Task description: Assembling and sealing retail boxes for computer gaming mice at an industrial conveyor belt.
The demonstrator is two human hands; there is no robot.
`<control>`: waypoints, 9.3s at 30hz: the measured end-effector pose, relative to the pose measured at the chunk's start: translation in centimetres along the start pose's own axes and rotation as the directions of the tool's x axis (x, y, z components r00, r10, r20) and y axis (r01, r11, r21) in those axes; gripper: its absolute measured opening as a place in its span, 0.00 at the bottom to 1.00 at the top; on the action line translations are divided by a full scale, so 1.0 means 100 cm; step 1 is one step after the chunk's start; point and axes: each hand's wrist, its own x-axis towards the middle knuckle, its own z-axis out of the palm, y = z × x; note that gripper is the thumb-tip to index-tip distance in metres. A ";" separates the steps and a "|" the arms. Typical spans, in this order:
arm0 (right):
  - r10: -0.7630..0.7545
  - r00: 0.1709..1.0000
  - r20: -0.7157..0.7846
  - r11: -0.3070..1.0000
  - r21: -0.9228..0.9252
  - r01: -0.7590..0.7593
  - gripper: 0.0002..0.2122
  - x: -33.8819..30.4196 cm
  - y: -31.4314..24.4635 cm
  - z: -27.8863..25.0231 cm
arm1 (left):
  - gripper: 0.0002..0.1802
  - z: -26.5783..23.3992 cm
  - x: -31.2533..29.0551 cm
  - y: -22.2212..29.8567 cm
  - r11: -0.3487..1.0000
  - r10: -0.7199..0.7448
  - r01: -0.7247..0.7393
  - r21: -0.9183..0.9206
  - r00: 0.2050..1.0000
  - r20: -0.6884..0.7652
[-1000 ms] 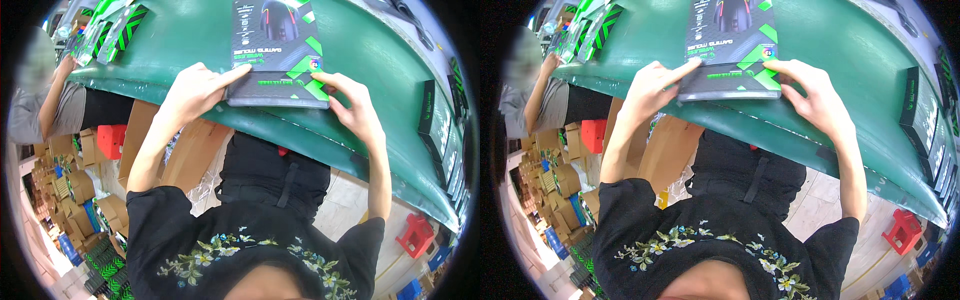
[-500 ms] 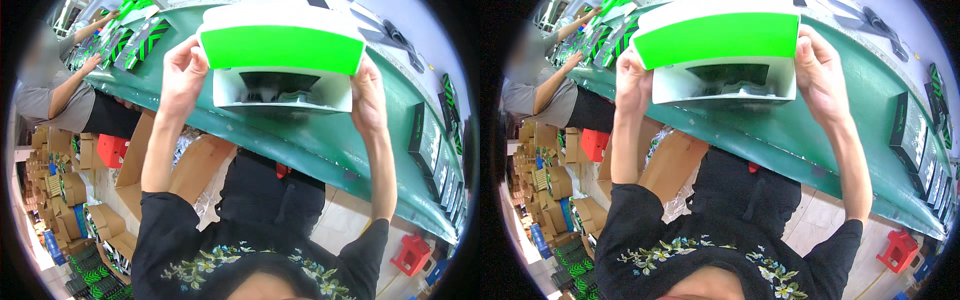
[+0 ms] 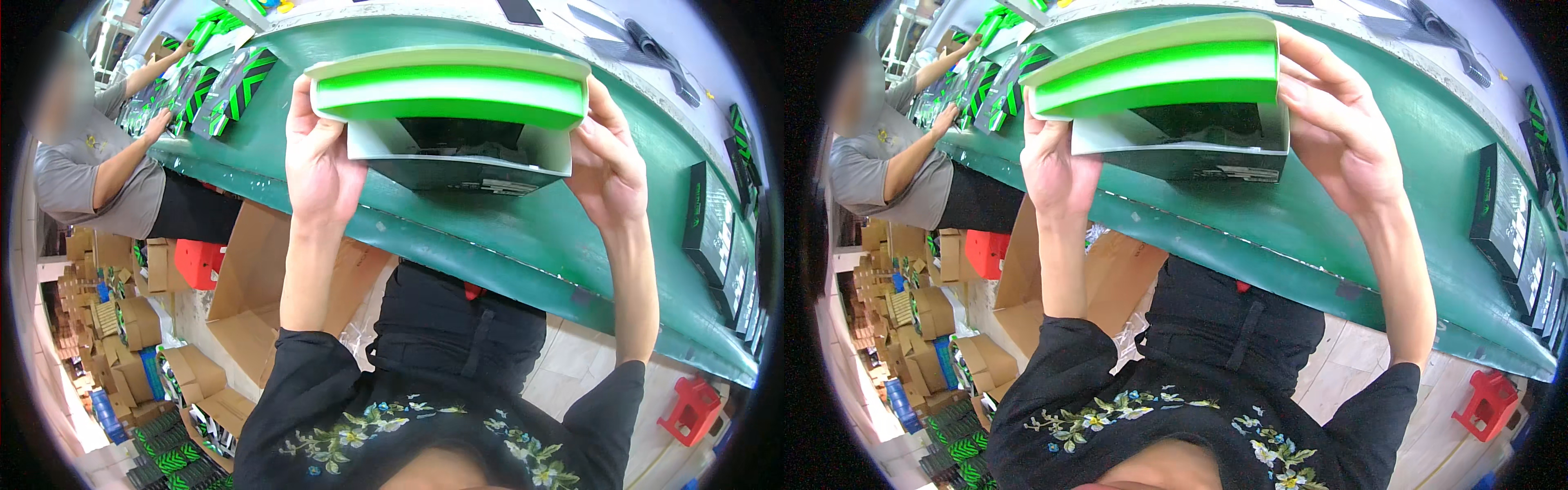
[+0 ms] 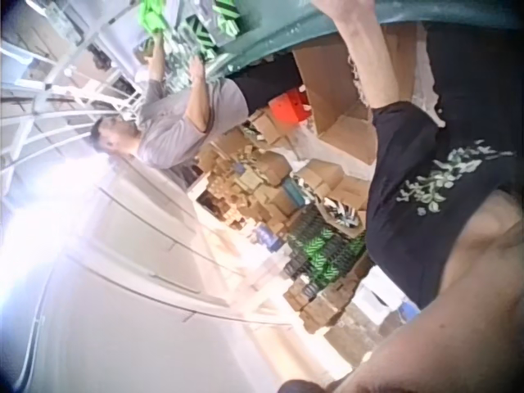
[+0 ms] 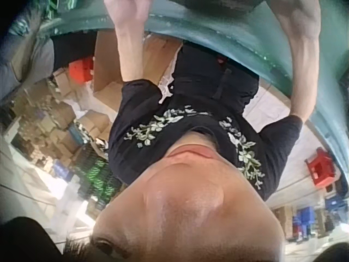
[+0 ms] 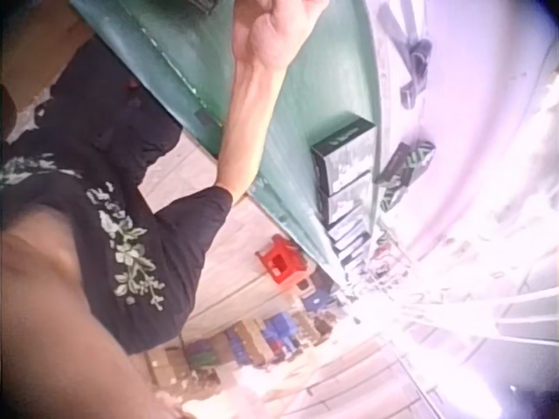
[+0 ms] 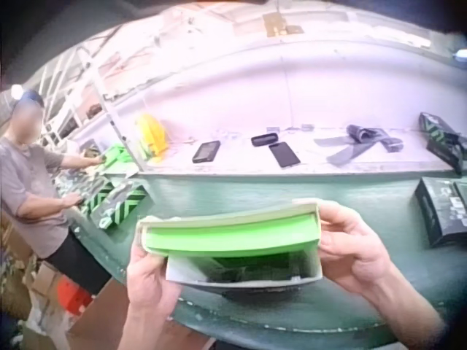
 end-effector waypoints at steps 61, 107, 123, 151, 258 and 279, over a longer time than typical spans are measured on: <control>-0.376 0.888 -0.264 0.709 -0.699 0.092 0.39 -0.030 0.031 0.012 | 0.54 0.078 -0.017 -0.058 0.731 0.293 -0.262 0.630 0.954 0.057; 0.026 0.995 0.096 0.273 -0.958 0.086 0.11 -0.015 0.066 -0.025 | 0.20 -0.052 -0.063 0.022 0.168 -0.136 0.153 0.974 0.982 -0.131; 0.104 0.995 -0.012 0.365 -0.930 -0.049 0.06 -0.009 0.057 -0.010 | 0.08 -0.065 -0.039 0.047 0.230 -0.544 0.404 0.886 0.808 -0.227; 0.227 0.972 0.054 0.332 -0.943 -0.025 0.06 -0.015 0.044 -0.013 | 0.07 -0.067 -0.044 0.035 0.346 -0.597 0.435 0.831 0.785 -0.163; 0.107 0.949 0.297 0.863 -0.502 0.060 0.14 -0.002 -0.031 -0.024 | 0.05 0.001 -0.005 -0.010 0.943 0.137 -0.231 0.239 0.925 0.354; -0.122 0.960 0.251 0.173 -0.947 0.269 0.23 -0.038 -0.039 0.028 | 0.19 0.021 -0.026 -0.006 0.678 0.254 -0.478 0.559 0.866 0.432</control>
